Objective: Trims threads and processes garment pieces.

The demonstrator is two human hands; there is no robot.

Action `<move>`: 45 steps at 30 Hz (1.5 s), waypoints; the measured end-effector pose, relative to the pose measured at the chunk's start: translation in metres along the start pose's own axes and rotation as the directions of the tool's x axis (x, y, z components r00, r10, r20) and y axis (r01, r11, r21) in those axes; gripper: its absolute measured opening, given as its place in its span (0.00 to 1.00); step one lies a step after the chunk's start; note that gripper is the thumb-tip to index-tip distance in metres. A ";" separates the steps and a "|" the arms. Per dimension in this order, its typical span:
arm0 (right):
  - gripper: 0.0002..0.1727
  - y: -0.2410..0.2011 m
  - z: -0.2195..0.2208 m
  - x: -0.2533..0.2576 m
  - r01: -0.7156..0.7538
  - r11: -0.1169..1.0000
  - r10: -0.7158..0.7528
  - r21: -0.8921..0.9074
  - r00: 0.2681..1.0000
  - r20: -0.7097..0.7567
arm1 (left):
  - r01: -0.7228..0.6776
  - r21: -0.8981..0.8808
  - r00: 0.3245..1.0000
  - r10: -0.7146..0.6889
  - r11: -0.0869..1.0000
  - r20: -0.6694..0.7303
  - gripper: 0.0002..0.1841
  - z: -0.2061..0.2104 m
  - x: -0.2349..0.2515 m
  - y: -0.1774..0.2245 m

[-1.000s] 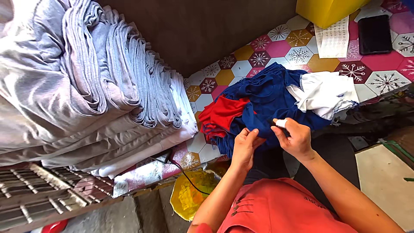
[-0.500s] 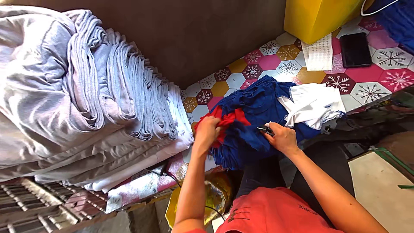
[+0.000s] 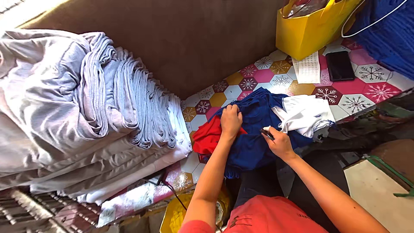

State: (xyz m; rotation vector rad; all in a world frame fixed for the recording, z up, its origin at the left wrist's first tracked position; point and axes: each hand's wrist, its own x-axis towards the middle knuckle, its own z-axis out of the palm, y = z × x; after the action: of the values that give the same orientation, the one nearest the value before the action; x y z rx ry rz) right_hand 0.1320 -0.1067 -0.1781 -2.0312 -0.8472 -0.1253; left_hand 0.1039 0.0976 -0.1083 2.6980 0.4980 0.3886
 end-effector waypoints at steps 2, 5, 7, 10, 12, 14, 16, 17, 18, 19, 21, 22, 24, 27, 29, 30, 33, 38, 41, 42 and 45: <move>0.16 -0.012 -0.002 0.019 0.028 0.998 -0.024 0.054 0.998 -0.061 | -0.072 -0.070 0.993 0.064 0.995 -0.102 0.06 -0.008 -0.022 0.005; 0.23 -0.026 -0.004 0.049 0.033 0.999 -0.035 0.016 0.988 0.150 | -0.199 -0.186 0.964 0.158 0.962 -0.214 0.06 -0.015 -0.053 0.009; 0.10 -0.030 -0.004 0.062 0.008 1.000 -0.014 0.022 0.959 0.284 | -0.240 -0.238 0.941 0.165 0.941 -0.296 0.08 -0.021 -0.065 0.005; 0.06 -0.036 -0.021 0.064 -0.163 0.942 0.048 0.294 0.931 0.363 | -0.188 -0.443 0.936 0.023 0.877 -0.352 0.14 -0.030 -0.066 -0.008; 0.09 -0.041 -0.030 0.061 -0.276 0.802 0.076 0.530 0.927 0.368 | 0.007 -0.697 0.979 -0.148 0.717 -0.142 0.17 -0.042 -0.066 -0.010; 0.12 -0.044 -0.036 0.062 -0.363 0.660 0.138 0.658 0.919 0.369 | 0.240 -0.859 0.968 -0.177 0.452 0.178 0.17 -0.052 -0.064 -0.010; 0.15 -0.044 -0.041 0.065 -0.401 0.609 0.190 0.684 0.912 0.364 | 0.375 -0.893 0.927 -0.110 0.250 0.359 0.14 -0.053 -0.062 -0.010; 0.15 -0.044 -0.041 0.067 -0.395 0.643 0.197 0.656 0.913 0.357 | 0.400 -0.891 0.917 -0.078 0.217 0.392 0.13 -0.053 -0.063 -0.009; 0.15 -0.044 -0.041 0.067 -0.373 0.716 0.198 0.591 0.919 0.341 | 0.406 -0.888 0.913 -0.060 0.215 0.403 0.12 -0.053 -0.064 -0.008; 0.15 -0.046 -0.040 0.066 -0.339 0.803 0.205 0.491 0.930 0.306 | 0.399 -0.886 0.916 -0.064 0.238 0.396 0.12 -0.054 -0.066 -0.005; 0.09 -0.057 -0.039 0.060 -0.265 0.918 0.222 0.295 0.960 0.173 | 0.363 -0.874 0.931 -0.101 0.322 0.350 0.13 -0.054 -0.072 0.002; 0.09 -0.063 -0.039 0.056 -0.241 0.937 0.217 0.252 0.969 0.119 | 0.337 -0.867 0.941 -0.107 0.368 0.320 0.14 -0.054 -0.075 0.005; 0.08 -0.077 -0.039 0.047 -0.228 0.936 0.218 0.268 0.974 0.067 | 0.282 -0.854 0.959 -0.104 0.437 0.264 0.15 -0.054 -0.079 0.009; 0.07 -0.093 -0.038 0.037 -0.288 0.899 0.268 0.329 0.958 0.106 | 0.168 -0.800 0.985 -0.076 0.576 0.152 0.15 -0.052 -0.084 0.015; 0.07 -0.097 -0.035 0.034 -0.270 0.925 0.252 0.268 0.963 0.100 | 0.057 -0.703 0.998 -0.016 0.709 0.065 0.14 -0.048 -0.088 0.018; 0.07 -0.098 -0.033 0.034 -0.233 0.949 0.220 0.213 0.972 0.082 | 0.006 -0.642 1.000 0.015 0.766 0.027 0.14 -0.046 -0.089 0.019; 0.05 -0.098 -0.028 0.032 -0.148 0.983 0.136 0.106 0.985 0.106 | -0.066 -0.527 0.998 0.052 0.848 -0.042 0.13 -0.039 -0.093 0.021; 0.04 -0.085 -0.021 0.028 -0.376 0.753 0.277 0.540 0.925 0.259 | 0.008 -0.678 0.999 -0.038 0.735 -0.029 0.05 -0.037 -0.097 0.020; 0.03 -0.088 -0.020 0.024 -0.250 0.825 0.191 0.507 0.967 0.167 | 0.071 -0.721 0.996 -0.092 0.689 0.009 0.04 -0.038 -0.097 0.023; 0.03 -0.089 -0.020 0.023 -0.178 0.868 0.136 0.464 0.983 0.123 | 0.094 -0.732 0.994 -0.109 0.674 0.027 0.04 -0.039 -0.096 0.024; 0.07 -0.089 -0.021 0.023 -0.039 0.943 0.011 0.331 0.996 0.086 | 0.162 -0.753 0.986 -0.135 0.638 0.097 0.03 -0.039 -0.096 0.025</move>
State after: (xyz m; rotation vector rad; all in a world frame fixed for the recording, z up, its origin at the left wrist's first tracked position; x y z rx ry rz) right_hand 0.1000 -0.0790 -0.0933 -1.7372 -0.8323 0.1122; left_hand 0.0122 0.0508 -0.0827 1.8147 0.4156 0.3930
